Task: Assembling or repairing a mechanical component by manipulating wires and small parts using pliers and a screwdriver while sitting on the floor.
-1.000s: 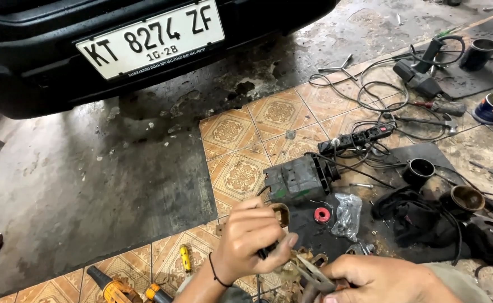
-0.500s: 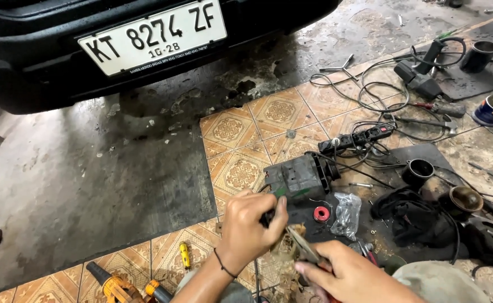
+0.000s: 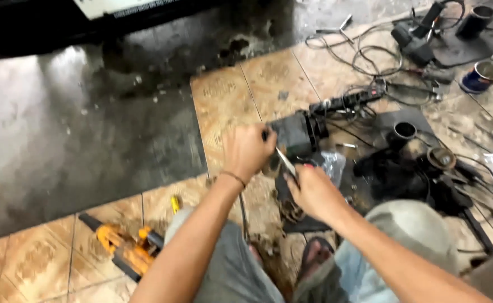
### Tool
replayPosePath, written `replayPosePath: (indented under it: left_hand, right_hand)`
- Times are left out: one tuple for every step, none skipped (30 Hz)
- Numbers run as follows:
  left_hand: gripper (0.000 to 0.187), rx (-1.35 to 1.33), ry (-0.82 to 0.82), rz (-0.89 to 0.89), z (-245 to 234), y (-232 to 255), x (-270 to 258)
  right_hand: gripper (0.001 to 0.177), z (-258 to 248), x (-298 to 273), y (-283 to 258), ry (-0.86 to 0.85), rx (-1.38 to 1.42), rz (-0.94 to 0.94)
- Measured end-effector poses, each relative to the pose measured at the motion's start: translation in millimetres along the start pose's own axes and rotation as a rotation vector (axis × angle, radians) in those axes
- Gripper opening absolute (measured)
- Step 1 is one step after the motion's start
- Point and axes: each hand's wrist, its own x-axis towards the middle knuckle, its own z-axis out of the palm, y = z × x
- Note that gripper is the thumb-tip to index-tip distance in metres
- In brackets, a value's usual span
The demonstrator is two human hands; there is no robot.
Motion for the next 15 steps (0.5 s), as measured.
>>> replayPosePath:
  left_hand:
    - [0.032, 0.100, 0.049, -0.005, 3, 0, 0]
    - [0.032, 0.087, 0.028, -0.026, 6, -2, -3]
    - [0.031, 0.095, 0.062, -0.029, 9, -5, -6]
    - [0.030, 0.103, 0.108, -0.026, 12, -8, -4]
    - [0.030, 0.092, 0.098, -0.042, 12, -5, -6]
    - [0.033, 0.099, 0.137, -0.045, 11, -5, -10]
    - [0.036, 0.106, 0.176, -0.048, 11, -5, -13]
    - [0.036, 0.103, 0.165, -0.067, 12, -8, -15]
    - [0.037, 0.088, 0.232, -0.074, 12, -10, -17]
    - [0.038, 0.075, 0.303, -0.077, 11, -11, -19]
    - [0.038, 0.073, 0.296, -0.092, 21, -7, -38]
    - [0.038, -0.001, 0.302, -0.095, 21, -3, -39]
    - [0.038, -0.076, 0.308, -0.096, 19, 2, -38]
    - [0.038, -0.067, 0.347, -0.088, 16, 3, -43]
    - [0.036, -0.140, 0.330, -0.173, 15, 3, -47]
  right_hand:
    - [0.023, 2, -1, 1, 0.035, -0.033, -0.013]
    - [0.023, 5, -4, 3, 0.006, -0.042, -0.002]
    - [0.024, 8, -7, 5, 0.045, -0.067, -0.030]
    - [0.024, 10, -7, 8, 0.095, -0.094, -0.066]
    - [0.024, 5, -14, 4, 0.077, -0.104, -0.062]
    - [0.025, 2, -22, -2, 0.078, -0.066, -0.075]
    - [0.027, -1, -28, -9, 0.079, -0.028, -0.088]
    - [0.027, 5, -29, -5, 0.058, -0.032, -0.087]
    - [0.025, 10, -29, -1, 0.085, 0.016, -0.087]
    - [0.025, 14, -31, 3, 0.117, 0.063, -0.088]
    - [0.025, 17, -51, 2, 0.101, 0.060, -0.087]
    - [0.028, 12, -56, -4, 0.078, 0.095, -0.089]
    - [0.032, 4, -61, -11, 0.054, 0.129, -0.091]
    - [0.032, 10, -60, -13, 0.074, 0.127, -0.126]
    - [0.031, 16, -57, -13, 0.057, 0.225, -0.061]
